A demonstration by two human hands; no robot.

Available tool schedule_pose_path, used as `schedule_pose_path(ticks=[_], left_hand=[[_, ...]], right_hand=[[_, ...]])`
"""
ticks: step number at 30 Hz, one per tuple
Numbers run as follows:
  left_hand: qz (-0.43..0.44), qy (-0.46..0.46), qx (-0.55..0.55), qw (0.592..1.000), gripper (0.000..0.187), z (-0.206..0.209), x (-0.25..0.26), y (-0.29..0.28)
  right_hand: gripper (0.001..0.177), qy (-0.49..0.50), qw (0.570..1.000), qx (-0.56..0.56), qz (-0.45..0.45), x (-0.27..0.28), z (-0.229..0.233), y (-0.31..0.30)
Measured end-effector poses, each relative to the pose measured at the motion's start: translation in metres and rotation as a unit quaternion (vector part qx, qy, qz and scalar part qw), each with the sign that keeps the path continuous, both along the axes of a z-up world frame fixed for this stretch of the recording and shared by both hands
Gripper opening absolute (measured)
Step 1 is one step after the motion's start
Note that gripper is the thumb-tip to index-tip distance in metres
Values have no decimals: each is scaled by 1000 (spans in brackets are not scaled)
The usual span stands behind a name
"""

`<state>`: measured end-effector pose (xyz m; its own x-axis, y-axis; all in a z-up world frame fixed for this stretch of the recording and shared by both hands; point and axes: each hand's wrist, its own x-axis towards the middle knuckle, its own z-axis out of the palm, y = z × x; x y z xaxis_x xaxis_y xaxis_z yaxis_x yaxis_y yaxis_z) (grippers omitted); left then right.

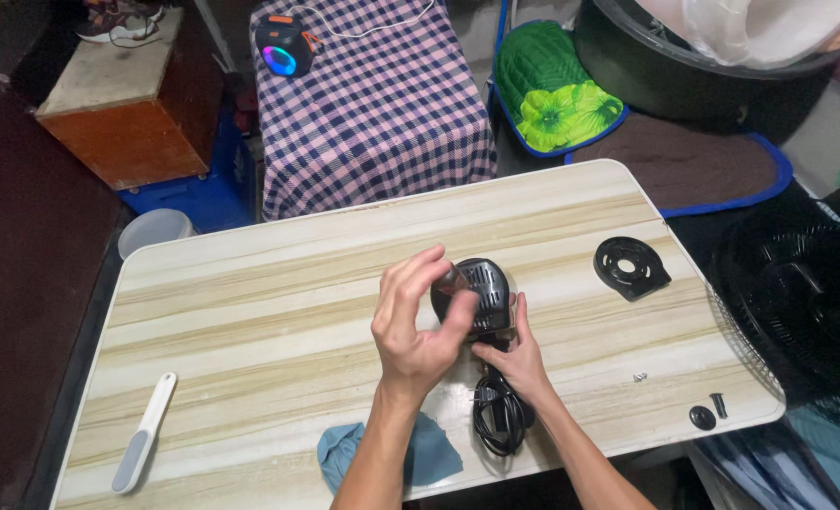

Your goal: The person reassembles an electric fan by attaching the motor housing to the stand, securing it with a screw, and then mounting the front grille. The person uses a screwdriver and a cloth to clean parts before assembly.

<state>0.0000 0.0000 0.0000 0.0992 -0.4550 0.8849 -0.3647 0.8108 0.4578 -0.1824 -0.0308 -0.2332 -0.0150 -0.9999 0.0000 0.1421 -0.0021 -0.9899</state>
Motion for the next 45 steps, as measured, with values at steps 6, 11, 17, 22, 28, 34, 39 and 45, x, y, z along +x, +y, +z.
schedule_pose_path(ticks=[6,11,17,22,28,34,39,45], left_hand=[[-11,7,72,997,30,-18,1,-2],[45,-123,-45,990,33,-62,-49,18],[-39,-121,78,989,17,-138,-80,30],[-44,-130,105,985,10,-155,-78,16],[25,-259,223,939,31,-140,-76,1],[-80,-376,246,890,23,-132,-53,9],[-128,-429,189,874,40,-110,-38,14],[-148,-430,121,882,26,-111,-35,16]], right_hand=[[123,0,996,-93,1,-5,-22,-4],[98,-409,909,1,85,1,-38,-6],[92,-74,995,-57,19,19,-32,-17],[84,-199,978,-53,44,21,-13,-17],[82,-160,986,-22,-38,27,14,-23],[60,-272,933,219,-89,16,35,-52],[70,-298,936,168,-86,12,31,-56],[115,-60,996,5,-63,9,20,-50]])
